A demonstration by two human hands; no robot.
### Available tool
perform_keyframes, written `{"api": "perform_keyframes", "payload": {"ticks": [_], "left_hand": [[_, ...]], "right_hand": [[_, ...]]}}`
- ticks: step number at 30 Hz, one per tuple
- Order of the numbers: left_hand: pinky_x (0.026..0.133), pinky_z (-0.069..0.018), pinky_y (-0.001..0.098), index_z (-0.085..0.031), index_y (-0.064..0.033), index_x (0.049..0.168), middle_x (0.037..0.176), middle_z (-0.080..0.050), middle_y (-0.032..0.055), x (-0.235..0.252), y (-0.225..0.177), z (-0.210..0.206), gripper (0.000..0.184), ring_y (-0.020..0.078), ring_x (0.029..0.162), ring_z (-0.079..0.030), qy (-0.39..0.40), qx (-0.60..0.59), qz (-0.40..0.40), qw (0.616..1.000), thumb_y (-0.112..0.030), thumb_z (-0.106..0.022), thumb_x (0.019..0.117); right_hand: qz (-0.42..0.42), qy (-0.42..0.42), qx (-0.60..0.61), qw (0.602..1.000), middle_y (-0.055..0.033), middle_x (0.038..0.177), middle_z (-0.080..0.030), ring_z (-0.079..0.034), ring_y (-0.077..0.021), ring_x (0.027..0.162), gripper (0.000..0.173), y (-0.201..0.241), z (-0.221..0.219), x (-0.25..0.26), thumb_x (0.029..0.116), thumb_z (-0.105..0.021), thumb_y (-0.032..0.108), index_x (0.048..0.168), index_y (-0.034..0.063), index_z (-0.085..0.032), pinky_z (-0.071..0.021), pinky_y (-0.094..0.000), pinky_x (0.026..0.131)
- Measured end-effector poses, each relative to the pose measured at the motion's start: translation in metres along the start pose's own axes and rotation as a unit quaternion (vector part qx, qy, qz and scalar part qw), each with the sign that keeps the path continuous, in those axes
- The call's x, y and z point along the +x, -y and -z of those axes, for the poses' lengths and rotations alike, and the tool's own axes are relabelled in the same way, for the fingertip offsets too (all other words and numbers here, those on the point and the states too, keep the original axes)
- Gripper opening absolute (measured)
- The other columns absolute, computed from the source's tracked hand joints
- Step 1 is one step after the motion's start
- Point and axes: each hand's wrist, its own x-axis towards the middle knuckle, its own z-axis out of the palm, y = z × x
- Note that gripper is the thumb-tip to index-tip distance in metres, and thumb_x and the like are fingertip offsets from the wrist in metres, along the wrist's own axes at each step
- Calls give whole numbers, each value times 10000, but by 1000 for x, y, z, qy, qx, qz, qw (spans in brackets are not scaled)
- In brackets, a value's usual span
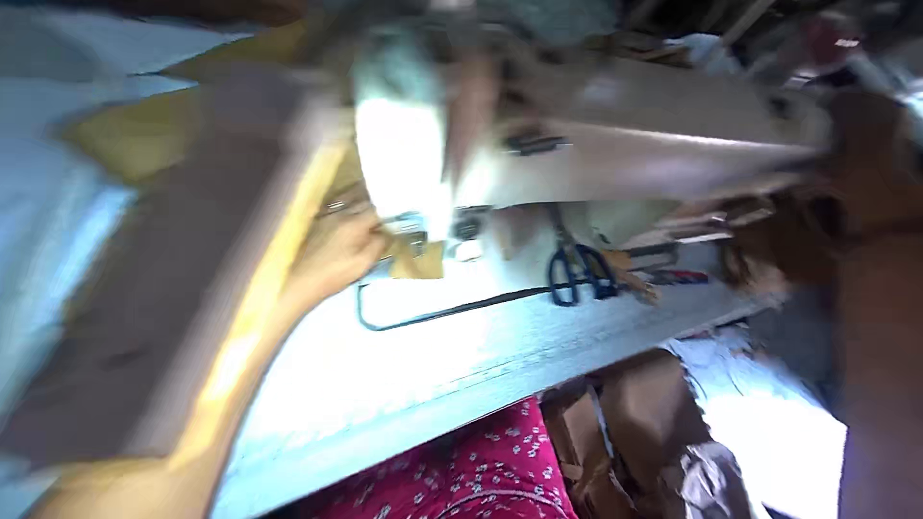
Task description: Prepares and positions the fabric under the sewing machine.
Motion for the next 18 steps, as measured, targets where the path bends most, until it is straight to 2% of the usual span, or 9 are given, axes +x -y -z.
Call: {"api": "perform_keyframes", "payload": {"ticks": [1,2,4,7,11,13,15,17,18], "left_hand": [[1055,-364,707,-699,31,1124,1156,-683,261,0,8,-4,359,467,1174,-614,-2,2,-2,1000,-226,-467,1028],[1027,-389,704,-707,18,1076,1095,-695,245,1,16,-8,360,453,1115,-638,0,13,3,1000,-239,-463,1015],[854,-441,725,-700,89,946,960,-681,317,4,10,-6,301,524,956,-656,30,15,63,997,-134,-514,1025],[1040,-430,561,-614,111,1219,1221,-624,306,20,-6,-5,386,381,1191,-593,155,-38,270,950,-193,-410,1096],[895,-500,517,-645,141,1099,1050,-663,312,10,-5,0,420,340,993,-658,96,-75,224,967,-219,-435,1052],[894,-490,515,-629,148,1084,1031,-650,305,13,-4,3,431,323,959,-645,131,-64,247,958,-223,-411,1086],[888,-467,517,-599,141,1096,1042,-623,296,18,-2,2,453,328,963,-620,176,-34,277,944,-241,-357,1120],[1007,-438,552,-586,175,1198,1188,-614,361,20,5,0,448,404,1123,-615,189,-41,289,938,-203,-358,1125],[1024,-422,545,-573,194,1210,1197,-604,378,18,14,-1,425,415,1132,-604,180,-61,285,939,-168,-369,1120]], "right_hand": [[-31,-6,-7,999,-290,1369,-588,-552,-447,1295,484,-13,-6,11,1070,-479,362,1363,-6,-591,-410,-653,1069],[-70,-22,5,997,-252,1333,-627,-588,-418,1261,535,-21,-10,19,1061,-451,458,1328,29,-628,-441,-647,1040],[-87,-56,72,992,-227,1314,-642,-611,-365,1229,469,-27,-14,8,1083,-447,381,1328,26,-633,-465,-578,1040],[-56,-128,106,985,-222,1300,-641,-625,-326,1217,408,-39,-38,-36,1008,-575,166,1378,-6,-581,-505,-491,1046],[-107,-83,205,969,-252,1334,-615,-600,-322,1254,428,-72,-63,-75,1116,-400,238,1422,-46,-497,-453,-487,1079],[-101,-79,223,966,-244,1479,-508,-513,-306,1369,510,-70,-46,-77,1130,-294,296,1508,-31,-397,-395,-460,1149],[-73,-77,229,968,-248,1547,-421,-472,-305,1403,533,-58,-27,-69,1117,-309,284,1538,-41,-336,-405,-432,1148],[-62,-54,238,968,-232,1474,-485,-508,-297,1348,470,-35,-11,-54,1062,-420,198,1464,-44,-440,-440,-448,1105],[-102,-26,274,956,-162,1390,-561,-559,-226,1274,418,-25,-7,-41,1113,-361,268,1408,12,-509,-476,-414,1061]]}}
